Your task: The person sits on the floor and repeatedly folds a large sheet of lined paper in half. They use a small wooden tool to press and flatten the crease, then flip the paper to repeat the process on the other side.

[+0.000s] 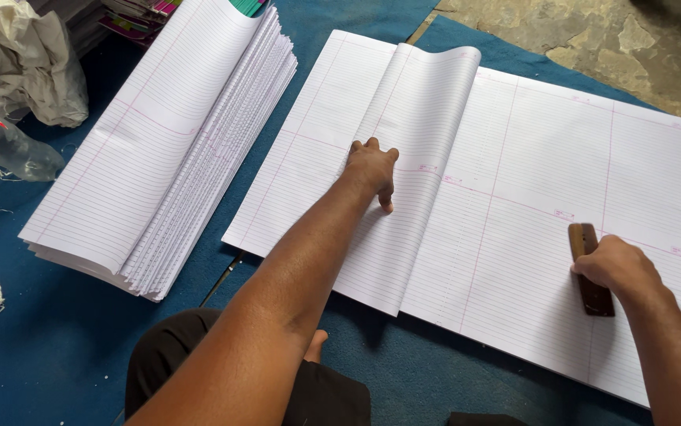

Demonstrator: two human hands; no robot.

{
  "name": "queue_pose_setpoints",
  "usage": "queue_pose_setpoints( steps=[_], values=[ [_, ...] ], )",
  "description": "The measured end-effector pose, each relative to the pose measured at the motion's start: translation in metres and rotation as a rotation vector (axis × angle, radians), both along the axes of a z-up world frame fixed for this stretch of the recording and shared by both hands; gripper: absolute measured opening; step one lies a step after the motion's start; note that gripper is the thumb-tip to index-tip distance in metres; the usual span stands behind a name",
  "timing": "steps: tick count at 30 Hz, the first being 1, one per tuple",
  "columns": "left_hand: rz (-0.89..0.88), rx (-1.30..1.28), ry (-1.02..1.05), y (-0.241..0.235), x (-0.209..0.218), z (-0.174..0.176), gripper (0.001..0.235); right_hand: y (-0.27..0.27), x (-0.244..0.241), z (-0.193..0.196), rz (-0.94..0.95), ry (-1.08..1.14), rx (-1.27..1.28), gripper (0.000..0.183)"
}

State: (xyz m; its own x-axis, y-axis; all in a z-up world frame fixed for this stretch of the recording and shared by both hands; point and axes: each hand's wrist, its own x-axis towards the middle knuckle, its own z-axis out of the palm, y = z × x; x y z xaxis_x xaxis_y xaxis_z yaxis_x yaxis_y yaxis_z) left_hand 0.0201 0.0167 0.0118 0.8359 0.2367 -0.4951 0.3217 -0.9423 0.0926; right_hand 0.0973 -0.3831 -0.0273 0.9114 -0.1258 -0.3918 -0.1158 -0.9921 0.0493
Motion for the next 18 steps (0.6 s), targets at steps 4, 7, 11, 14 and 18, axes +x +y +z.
queue_pose_setpoints(
  steps=[4, 7, 11, 14, 18],
  values=[
    [0.004, -0.01, 0.005, -0.002, -0.001, 0.003, 0.112, 0.016, -0.013, 0.014, -0.072, 0.034, 0.195, 0.043],
    [0.003, -0.013, 0.018, -0.004, -0.004, 0.007, 0.117, 0.054, -0.024, 0.02, 0.05, 0.024, 0.178, 0.039],
    [0.017, -0.035, 0.056, -0.008, -0.006, 0.013, 0.122, 0.103, -0.045, 0.022, 0.28, -0.064, 0.456, 0.035],
    [0.028, -0.041, 0.077, -0.01, -0.008, 0.016, 0.121, 0.139, -0.061, 0.025, 0.504, -0.135, 0.502, 0.053],
    [0.049, -0.058, 0.072, -0.01, -0.009, 0.019, 0.122, 0.176, -0.088, 0.033, 0.477, -0.075, 0.536, 0.051]
  ],
)
